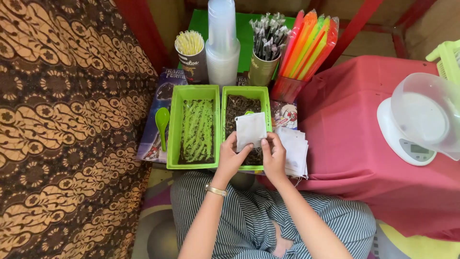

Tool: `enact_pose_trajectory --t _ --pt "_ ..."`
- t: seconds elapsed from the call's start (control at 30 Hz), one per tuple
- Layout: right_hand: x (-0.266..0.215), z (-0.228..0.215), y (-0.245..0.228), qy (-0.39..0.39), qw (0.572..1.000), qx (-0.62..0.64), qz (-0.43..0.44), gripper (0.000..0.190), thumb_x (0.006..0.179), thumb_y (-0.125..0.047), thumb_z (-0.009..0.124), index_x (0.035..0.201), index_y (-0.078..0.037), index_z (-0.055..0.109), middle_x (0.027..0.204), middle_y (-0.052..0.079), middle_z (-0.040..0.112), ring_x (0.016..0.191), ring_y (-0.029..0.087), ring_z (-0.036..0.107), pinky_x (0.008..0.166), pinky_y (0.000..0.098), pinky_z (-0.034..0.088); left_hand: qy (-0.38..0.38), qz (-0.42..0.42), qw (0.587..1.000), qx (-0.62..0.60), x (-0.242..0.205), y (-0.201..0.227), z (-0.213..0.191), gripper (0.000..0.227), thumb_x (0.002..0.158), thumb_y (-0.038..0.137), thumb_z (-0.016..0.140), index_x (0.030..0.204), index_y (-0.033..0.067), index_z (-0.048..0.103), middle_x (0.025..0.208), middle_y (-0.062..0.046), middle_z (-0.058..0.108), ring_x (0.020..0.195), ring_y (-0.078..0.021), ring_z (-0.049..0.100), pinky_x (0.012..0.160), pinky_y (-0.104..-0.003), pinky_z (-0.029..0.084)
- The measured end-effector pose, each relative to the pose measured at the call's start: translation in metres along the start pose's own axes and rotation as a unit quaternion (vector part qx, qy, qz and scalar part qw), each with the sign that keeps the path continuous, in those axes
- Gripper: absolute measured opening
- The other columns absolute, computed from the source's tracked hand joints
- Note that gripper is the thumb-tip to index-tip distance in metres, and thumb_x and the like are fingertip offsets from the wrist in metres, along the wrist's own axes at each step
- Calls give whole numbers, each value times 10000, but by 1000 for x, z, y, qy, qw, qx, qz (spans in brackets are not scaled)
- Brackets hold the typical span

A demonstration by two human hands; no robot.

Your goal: Filling small white tea bags with loose tea leaves using a plastic spoon at a workspace on the floor.

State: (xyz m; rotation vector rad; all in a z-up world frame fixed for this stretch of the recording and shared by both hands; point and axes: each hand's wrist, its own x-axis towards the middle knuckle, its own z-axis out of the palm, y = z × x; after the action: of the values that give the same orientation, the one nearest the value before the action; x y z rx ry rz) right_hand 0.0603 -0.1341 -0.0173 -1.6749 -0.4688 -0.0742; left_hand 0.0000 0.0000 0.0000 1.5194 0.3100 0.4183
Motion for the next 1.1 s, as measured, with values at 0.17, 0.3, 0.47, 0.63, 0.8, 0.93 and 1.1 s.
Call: enact_pose_trajectory --t 0.17,0.3,0.47,0.63,0.8,0.93,1.1 --pt "1 -2 3 -33 999 -9 -21 216 1054 -194 579 1155 -32 679 1057 123 702 1049 238 664 951 434 520 -8 28 1000 -10 1 -13 -1 242 901 69 732 1142 63 746 1008 -117 776 1012 -196 709 825 -368 607" --pt "3 -2 -3 -41 998 -39 -42 215 1014 -151 647 1153 6 691 1104 152 687 1136 286 655 1006 462 499 5 44 999 -13 3 -24 0 181 969 78 665 1121 41 756 957 -107 782 968 -158 705 791 -342 609" --pt "3 -5 6 -60 997 -26 -44 239 1008 -193 656 1162 -17 707 1129 128 683 1171 272 640 1034 458 485 19 53 998 -8 0 -11 2 105 914 98 758 1009 54 767 882 -77 783 925 -119 682 784 -338 598" --pt "4 -7 3 -77 996 -25 -37 264 994 -228 679 1161 -26 708 1159 123 676 1196 268 623 1060 465 469 33 37 999 -15 -3 -9 0 68 925 145 756 916 94 801 796 -20 789 853 -34 619 749 -276 575" --pt "3 -5 0 -61 998 -20 -29 284 1027 -223 638 1195 0 690 1202 131 649 1241 285 597 1091 476 439 27 42 999 -11 -2 -10 1 159 975 92 667 1015 22 804 803 -98 790 813 -89 691 713 -297 582" --pt "3 -4 14 -62 997 3 -50 217 1026 -122 616 1180 4 702 1154 136 658 1232 287 592 1089 488 429 54 39 998 -6 -4 3 4 123 833 54 803 955 50 792 777 -66 779 800 -84 681 751 -311 589" --pt "3 -6 18 -69 997 3 -46 238 1047 -202 586 1135 -27 721 1151 100 666 1193 237 608 1086 463 436 67 38 997 1 -3 -8 2 57 905 92 753 908 78 808 781 -43 785 811 -61 644 728 -294 584"
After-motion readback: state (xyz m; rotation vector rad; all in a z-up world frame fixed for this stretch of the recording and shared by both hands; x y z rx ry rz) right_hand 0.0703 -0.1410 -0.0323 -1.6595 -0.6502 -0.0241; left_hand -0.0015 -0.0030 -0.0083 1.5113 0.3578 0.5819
